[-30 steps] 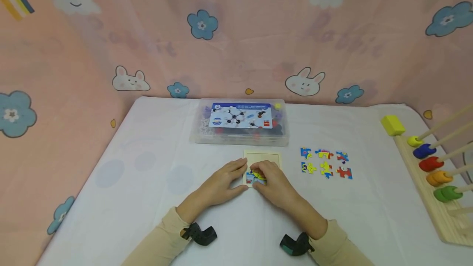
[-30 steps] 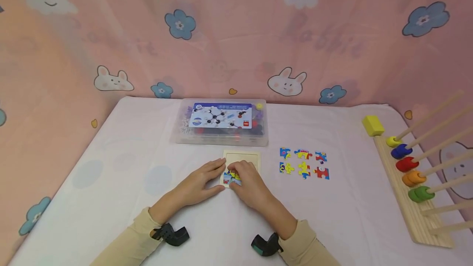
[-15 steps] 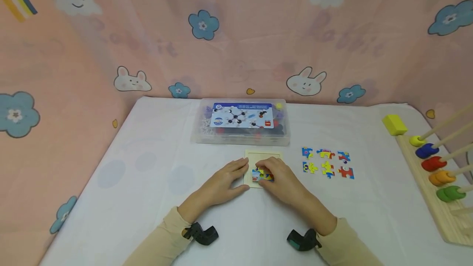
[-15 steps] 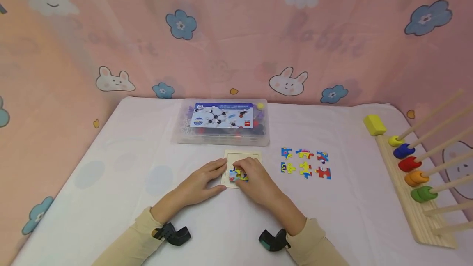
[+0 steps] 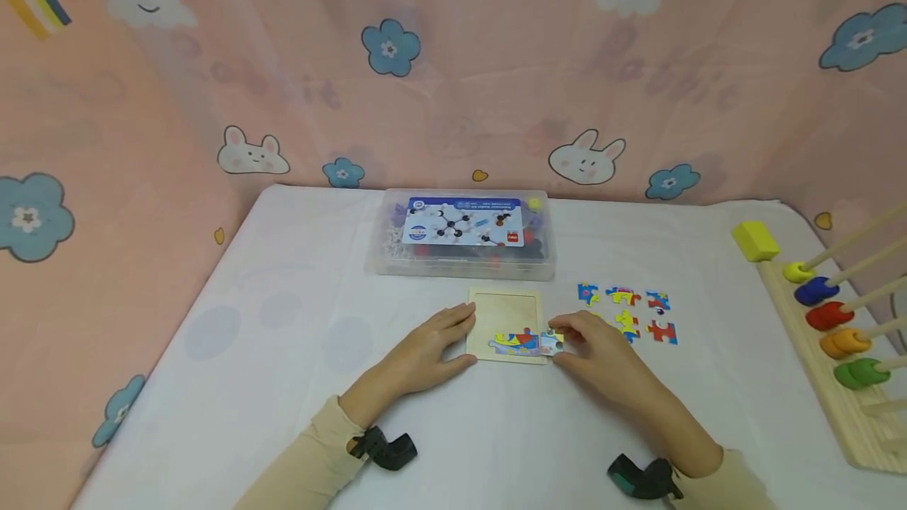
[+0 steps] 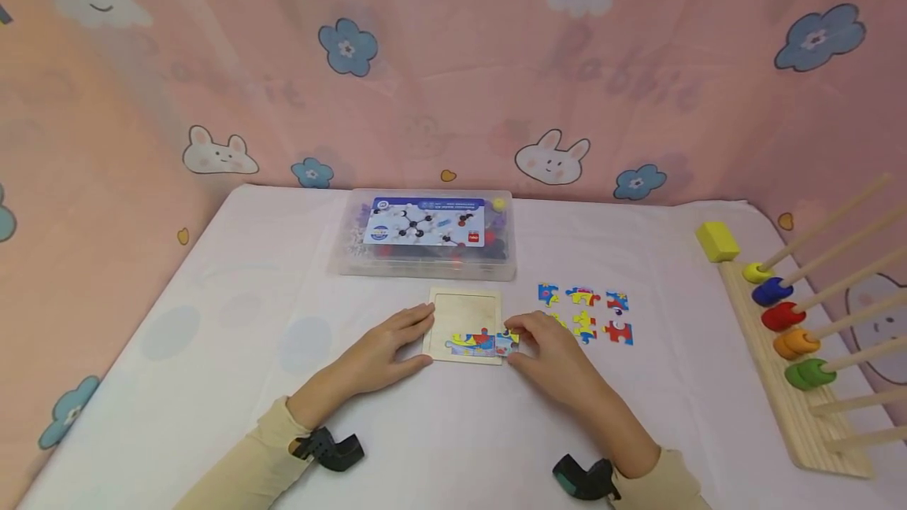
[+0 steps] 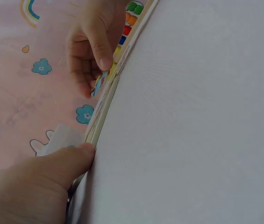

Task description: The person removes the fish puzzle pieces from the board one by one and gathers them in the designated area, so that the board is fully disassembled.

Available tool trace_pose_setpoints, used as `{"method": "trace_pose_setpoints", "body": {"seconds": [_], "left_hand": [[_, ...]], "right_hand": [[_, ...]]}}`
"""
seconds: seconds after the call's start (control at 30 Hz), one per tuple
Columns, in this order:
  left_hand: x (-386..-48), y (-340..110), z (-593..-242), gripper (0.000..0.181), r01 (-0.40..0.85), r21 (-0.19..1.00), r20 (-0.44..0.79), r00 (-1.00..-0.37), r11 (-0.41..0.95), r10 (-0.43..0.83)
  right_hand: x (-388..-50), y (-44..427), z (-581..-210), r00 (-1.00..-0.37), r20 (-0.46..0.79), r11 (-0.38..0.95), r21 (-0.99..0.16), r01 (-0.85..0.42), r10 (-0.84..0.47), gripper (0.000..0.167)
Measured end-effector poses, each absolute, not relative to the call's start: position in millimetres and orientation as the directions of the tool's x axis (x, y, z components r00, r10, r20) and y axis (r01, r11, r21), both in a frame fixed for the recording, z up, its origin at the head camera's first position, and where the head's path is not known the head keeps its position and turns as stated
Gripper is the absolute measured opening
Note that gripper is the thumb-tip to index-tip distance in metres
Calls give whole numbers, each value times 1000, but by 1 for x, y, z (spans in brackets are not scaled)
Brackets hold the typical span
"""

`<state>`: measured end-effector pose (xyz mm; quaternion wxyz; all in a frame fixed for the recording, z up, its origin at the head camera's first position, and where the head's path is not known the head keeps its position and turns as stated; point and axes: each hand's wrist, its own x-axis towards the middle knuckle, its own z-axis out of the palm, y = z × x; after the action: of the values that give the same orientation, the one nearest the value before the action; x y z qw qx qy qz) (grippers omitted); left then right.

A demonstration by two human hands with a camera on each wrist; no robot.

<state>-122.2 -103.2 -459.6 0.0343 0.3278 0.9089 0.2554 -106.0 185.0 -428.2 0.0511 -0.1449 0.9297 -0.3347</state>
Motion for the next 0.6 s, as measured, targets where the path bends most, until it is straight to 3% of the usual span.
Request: {"method": "trace_pose_setpoints", "body": {"seconds": [0.6], "left_hand": [[-122,-104,-459,64,588,483,121,-779,649,615]], "right_hand": [[-92,237,-437,-957,27,755,-609,-244,-287,38]]}}
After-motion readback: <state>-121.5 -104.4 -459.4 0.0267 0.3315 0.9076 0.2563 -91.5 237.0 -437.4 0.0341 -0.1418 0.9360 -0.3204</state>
